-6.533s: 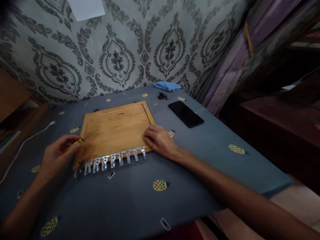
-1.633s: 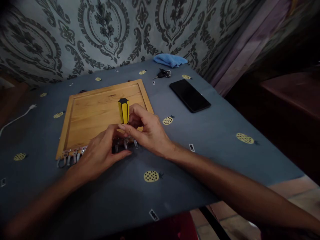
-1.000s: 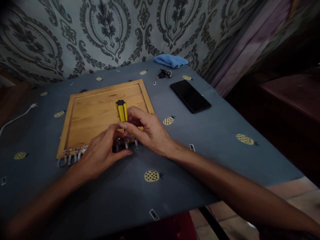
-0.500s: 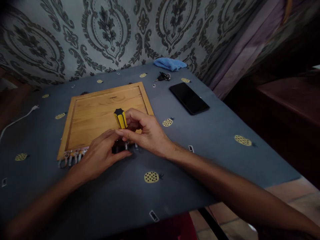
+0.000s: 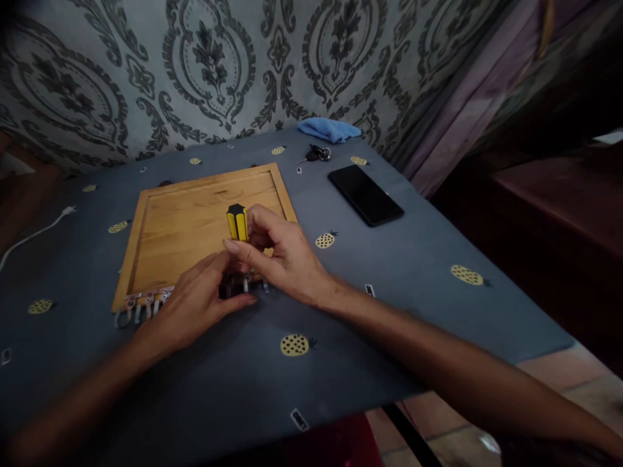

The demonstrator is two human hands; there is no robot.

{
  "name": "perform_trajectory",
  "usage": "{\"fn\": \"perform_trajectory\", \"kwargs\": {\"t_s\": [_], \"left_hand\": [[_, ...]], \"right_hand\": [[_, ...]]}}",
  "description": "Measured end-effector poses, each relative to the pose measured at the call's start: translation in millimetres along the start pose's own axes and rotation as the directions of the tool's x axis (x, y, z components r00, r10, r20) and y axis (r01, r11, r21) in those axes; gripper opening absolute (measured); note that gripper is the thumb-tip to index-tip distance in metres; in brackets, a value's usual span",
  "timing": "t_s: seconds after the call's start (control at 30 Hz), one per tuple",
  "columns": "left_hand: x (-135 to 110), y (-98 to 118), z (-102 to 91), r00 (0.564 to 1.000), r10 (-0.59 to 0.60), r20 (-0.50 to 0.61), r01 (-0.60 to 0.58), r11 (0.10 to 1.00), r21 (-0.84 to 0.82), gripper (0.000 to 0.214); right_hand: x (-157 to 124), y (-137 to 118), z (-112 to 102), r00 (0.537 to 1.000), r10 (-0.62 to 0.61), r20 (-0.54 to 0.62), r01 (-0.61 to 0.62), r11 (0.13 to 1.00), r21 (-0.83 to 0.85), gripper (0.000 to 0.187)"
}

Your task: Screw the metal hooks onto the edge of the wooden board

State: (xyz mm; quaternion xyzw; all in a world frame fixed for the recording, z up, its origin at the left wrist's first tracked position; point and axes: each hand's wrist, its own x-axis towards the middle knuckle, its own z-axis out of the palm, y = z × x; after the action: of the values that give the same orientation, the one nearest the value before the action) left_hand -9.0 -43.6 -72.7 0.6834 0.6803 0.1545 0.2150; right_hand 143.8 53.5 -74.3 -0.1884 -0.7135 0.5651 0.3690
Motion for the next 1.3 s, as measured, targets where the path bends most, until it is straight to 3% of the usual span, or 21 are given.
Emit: {"fn": "perform_trajectory", "kwargs": {"t_s": [0.4, 1.0, 1.3], "left_hand": [[-1.2, -4.8, 4.3, 0.997, 0.047, -0.057, -0.048, 0.999, -0.018, 0.046], [-0.7, -4.8, 3.4, 0.997, 0.051, -0.060, -0.051, 0.999, 0.005, 0.040], [-0.4, -5.1, 4.1, 0.996, 0.066, -0.058, -0.066, 0.998, 0.006, 0.042]], "right_hand": [[-4.0, 2.6, 2.0, 0.998, -0.008, -0.065, 0.004, 0.998, -0.061, 0.035], [-2.2, -0.4, -3.5, 0.996, -0.015, 0.090, 0.015, 1.000, -0.007, 0.029], [-1.6, 4.8, -3.3, 0.996, 0.002, 0.084, -0.005, 0.999, 0.037, 0.030]]}}
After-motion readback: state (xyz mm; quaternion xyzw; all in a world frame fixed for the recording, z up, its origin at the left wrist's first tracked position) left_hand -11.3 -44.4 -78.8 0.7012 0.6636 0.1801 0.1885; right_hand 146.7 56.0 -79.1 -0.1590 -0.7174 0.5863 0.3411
